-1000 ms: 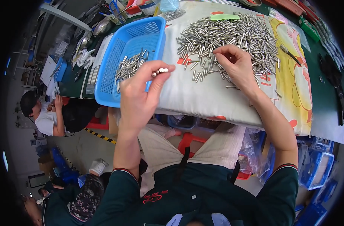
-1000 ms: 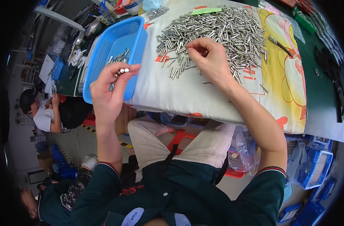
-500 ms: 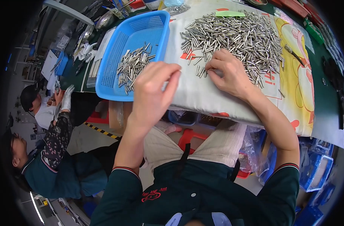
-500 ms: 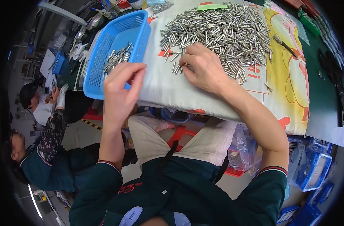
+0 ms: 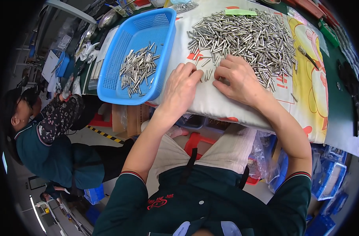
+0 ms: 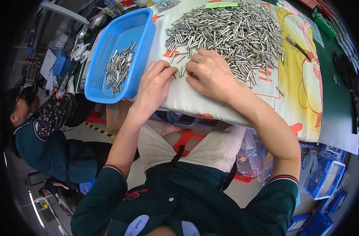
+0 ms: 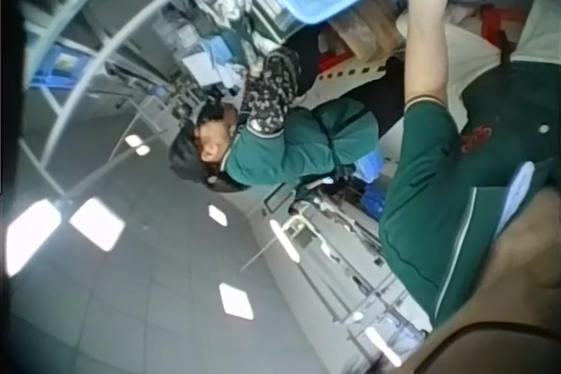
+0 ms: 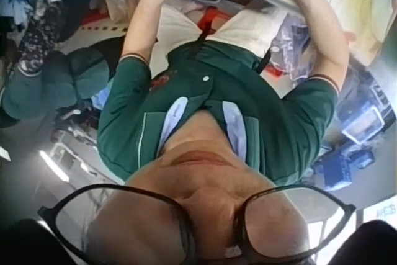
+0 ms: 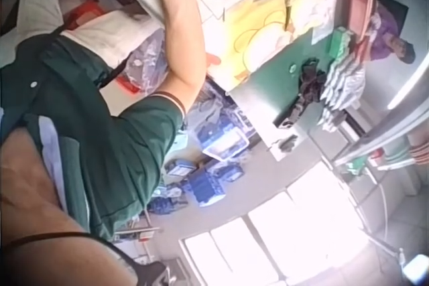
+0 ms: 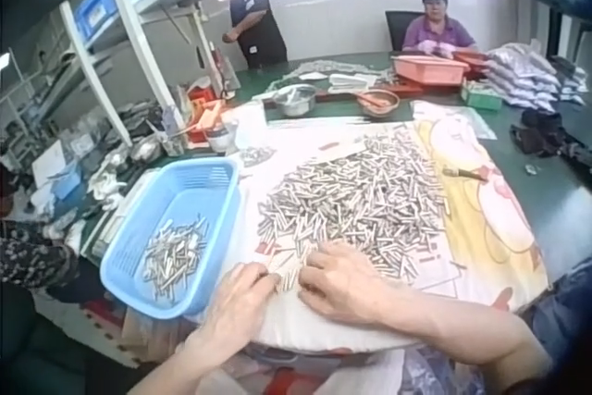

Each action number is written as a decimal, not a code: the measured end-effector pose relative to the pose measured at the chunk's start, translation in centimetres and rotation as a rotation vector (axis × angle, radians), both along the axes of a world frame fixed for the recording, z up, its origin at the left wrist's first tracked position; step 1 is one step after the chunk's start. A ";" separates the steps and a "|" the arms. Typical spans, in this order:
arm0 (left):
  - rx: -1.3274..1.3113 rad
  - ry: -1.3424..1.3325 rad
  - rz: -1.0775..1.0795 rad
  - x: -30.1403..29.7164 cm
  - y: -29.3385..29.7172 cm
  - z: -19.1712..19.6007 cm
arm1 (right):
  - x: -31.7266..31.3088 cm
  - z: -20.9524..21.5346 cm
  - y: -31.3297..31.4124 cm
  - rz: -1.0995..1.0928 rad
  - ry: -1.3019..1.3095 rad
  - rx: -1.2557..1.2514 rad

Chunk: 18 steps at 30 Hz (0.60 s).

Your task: Sorting and inspecting small metal pins at a manufacturing workbench.

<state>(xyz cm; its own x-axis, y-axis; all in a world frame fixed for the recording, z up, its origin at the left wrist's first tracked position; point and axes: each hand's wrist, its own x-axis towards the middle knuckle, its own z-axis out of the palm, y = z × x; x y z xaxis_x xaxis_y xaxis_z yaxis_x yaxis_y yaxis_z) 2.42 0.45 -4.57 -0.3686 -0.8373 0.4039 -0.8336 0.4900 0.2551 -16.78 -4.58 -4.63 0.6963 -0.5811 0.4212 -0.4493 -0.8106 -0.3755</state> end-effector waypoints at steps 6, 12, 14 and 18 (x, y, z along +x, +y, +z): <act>0.006 0.027 0.048 0.4 0.9 0.1 | 0.0 0.3 0.7 -0.051 0.010 0.020; 0.001 0.164 0.162 -0.6 0.4 0.2 | 0.5 0.4 -0.4 -0.019 -0.169 -0.105; 0.036 0.249 0.184 -1.5 -0.3 -0.2 | 0.7 -0.1 -1.2 -0.009 -0.162 -0.097; 0.091 0.282 0.188 -2.5 -1.3 -0.8 | 0.5 -0.6 -2.2 0.075 -0.096 -0.105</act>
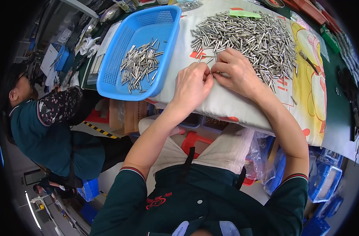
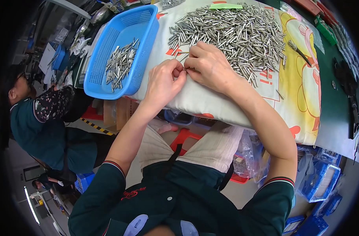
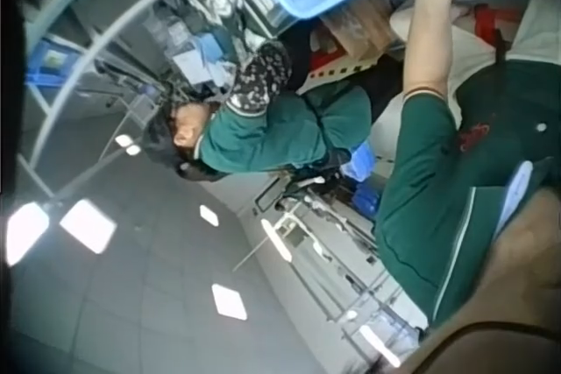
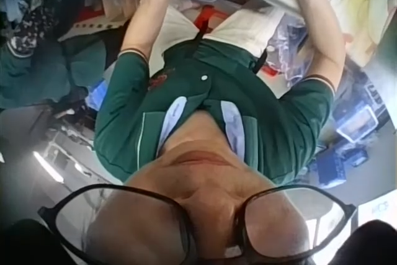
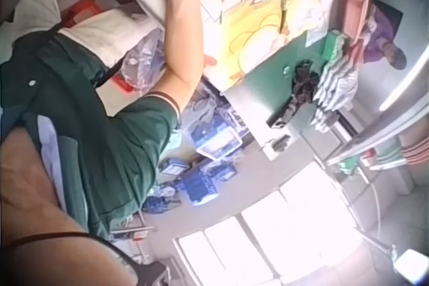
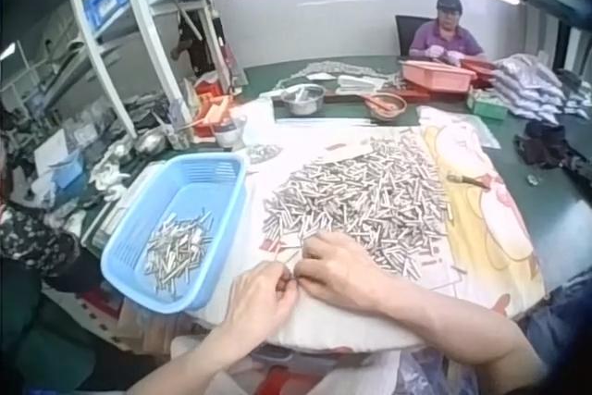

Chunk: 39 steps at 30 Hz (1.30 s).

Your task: Sorting and inspecting small metal pins at a manufacturing workbench.

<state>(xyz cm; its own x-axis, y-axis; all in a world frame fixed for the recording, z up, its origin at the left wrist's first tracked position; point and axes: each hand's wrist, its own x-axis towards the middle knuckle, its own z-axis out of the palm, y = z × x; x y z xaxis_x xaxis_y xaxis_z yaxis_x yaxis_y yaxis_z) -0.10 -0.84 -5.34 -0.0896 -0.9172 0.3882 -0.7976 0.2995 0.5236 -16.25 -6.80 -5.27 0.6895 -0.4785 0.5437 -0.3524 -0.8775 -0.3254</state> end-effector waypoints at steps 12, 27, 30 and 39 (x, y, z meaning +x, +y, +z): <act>-0.128 -0.345 0.013 0.8 0.9 0.7 | 1.5 2.1 1.1 -0.052 0.364 -0.209; -0.183 -0.528 -0.016 0.6 0.7 0.3 | 2.5 2.0 1.5 -0.133 0.324 -0.253; -0.236 -0.438 -0.035 1.3 0.2 0.0 | 2.2 2.3 1.3 -0.116 0.165 -0.175; -0.170 0.621 -0.201 -1.5 -3.6 0.3 | 0.9 1.5 0.5 -0.252 -0.419 0.205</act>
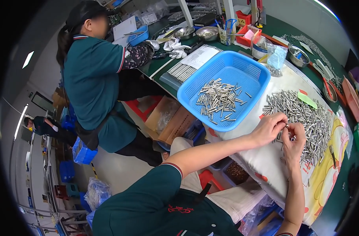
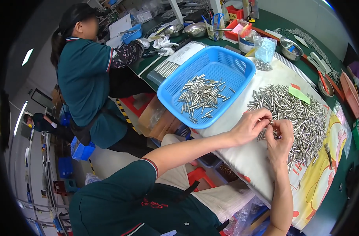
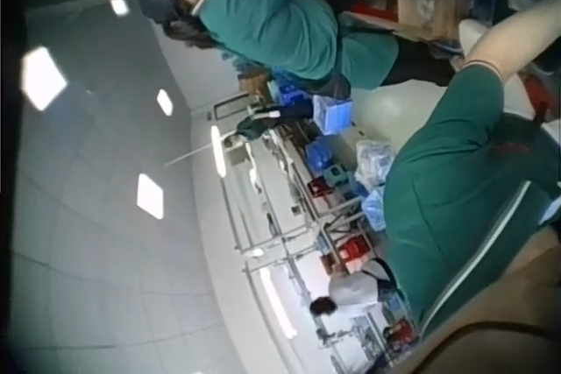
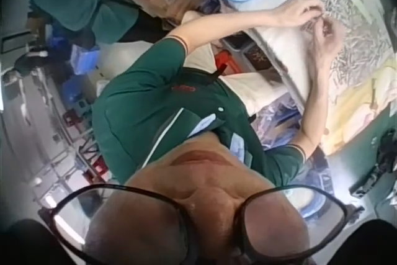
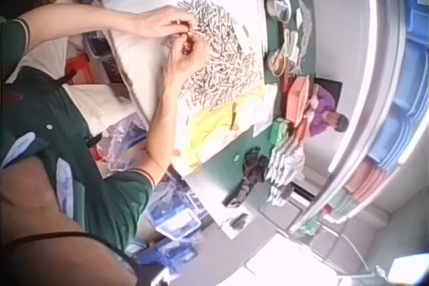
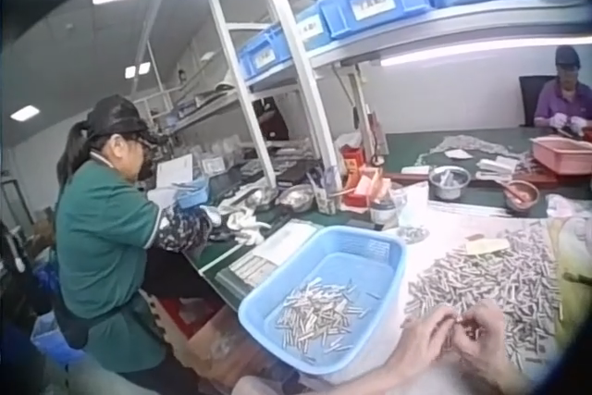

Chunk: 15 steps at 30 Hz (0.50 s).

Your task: Sorting and inspecting small metal pins at a manufacturing workbench.

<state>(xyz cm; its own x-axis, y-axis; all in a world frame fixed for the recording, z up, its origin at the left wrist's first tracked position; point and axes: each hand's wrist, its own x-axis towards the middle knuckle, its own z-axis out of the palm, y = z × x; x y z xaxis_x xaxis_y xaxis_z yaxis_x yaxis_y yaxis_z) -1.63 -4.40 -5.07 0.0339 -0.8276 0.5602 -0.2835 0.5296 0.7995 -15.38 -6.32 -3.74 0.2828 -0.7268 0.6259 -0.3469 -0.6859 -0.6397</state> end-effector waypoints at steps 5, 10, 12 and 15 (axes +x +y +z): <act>-0.056 0.059 -0.062 -2.4 -2.2 -0.6 | -1.6 -0.7 -1.2 -0.132 -0.041 -0.021; -0.129 0.017 -0.093 -0.7 -2.2 -0.6 | -0.4 0.1 -1.2 -0.111 -0.095 -0.167; -0.172 0.044 -0.136 0.1 -1.9 -0.3 | -0.1 -0.2 -1.4 -0.092 -0.083 -0.192; -0.211 0.041 -0.157 0.0 -2.3 -0.2 | -0.2 -0.3 -1.6 -0.116 -0.097 -0.220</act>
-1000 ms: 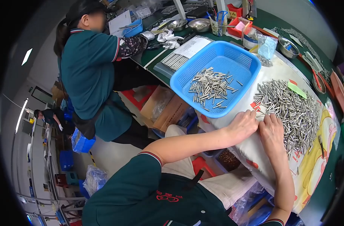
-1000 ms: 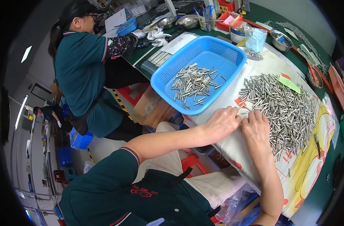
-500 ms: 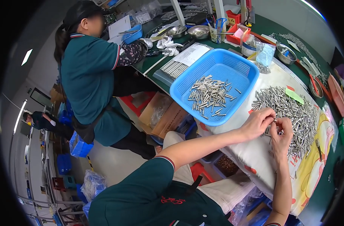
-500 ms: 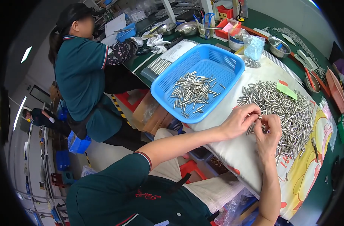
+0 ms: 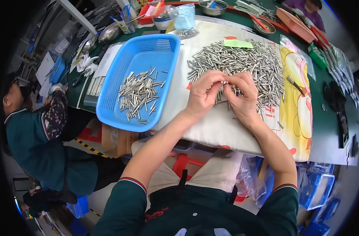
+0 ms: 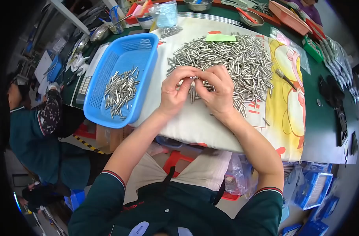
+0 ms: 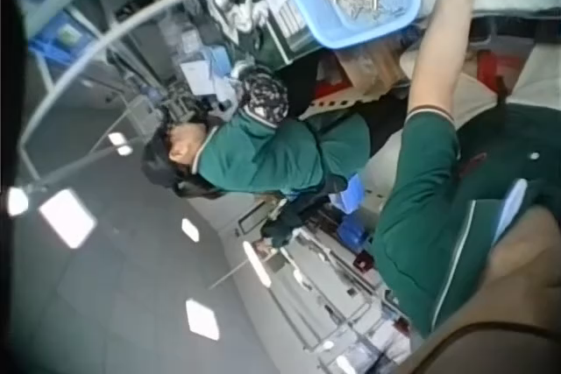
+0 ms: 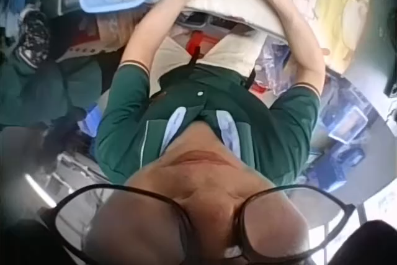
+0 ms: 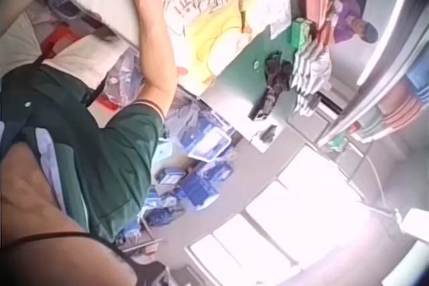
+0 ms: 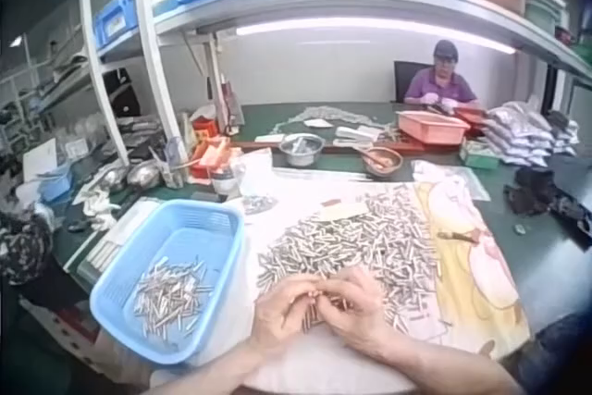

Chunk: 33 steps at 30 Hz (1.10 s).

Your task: Sorting and inspecting small metal pins at a manufacturing workbench.

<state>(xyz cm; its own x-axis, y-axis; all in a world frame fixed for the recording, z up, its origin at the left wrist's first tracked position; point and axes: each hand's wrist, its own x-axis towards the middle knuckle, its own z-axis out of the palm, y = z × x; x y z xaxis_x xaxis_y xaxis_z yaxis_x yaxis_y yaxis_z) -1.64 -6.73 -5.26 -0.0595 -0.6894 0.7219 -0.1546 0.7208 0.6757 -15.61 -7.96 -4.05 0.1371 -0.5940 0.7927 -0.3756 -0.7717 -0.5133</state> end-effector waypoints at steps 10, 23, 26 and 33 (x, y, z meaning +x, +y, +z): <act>0.156 0.055 0.017 -0.8 0.7 0.3 | -0.6 0.0 0.3 -0.031 -0.009 0.010; 0.094 0.050 0.040 -0.7 0.4 0.0 | -0.4 -0.4 0.5 -0.042 -0.020 0.017; 0.111 0.055 0.033 -0.7 0.4 -0.1 | -0.4 -0.4 0.5 -0.040 -0.021 0.006; 0.288 0.122 -0.012 -0.7 0.9 -0.2 | -0.5 0.1 0.7 -0.007 -0.040 0.112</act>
<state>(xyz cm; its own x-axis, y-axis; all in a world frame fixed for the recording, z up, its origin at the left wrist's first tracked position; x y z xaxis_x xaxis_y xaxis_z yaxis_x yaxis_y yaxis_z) -2.34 -5.83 -5.49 0.0060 -0.8663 0.4995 -0.0528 0.4986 0.8652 -16.12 -7.23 -3.98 0.1016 -0.6804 0.7258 -0.3584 -0.7056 -0.6113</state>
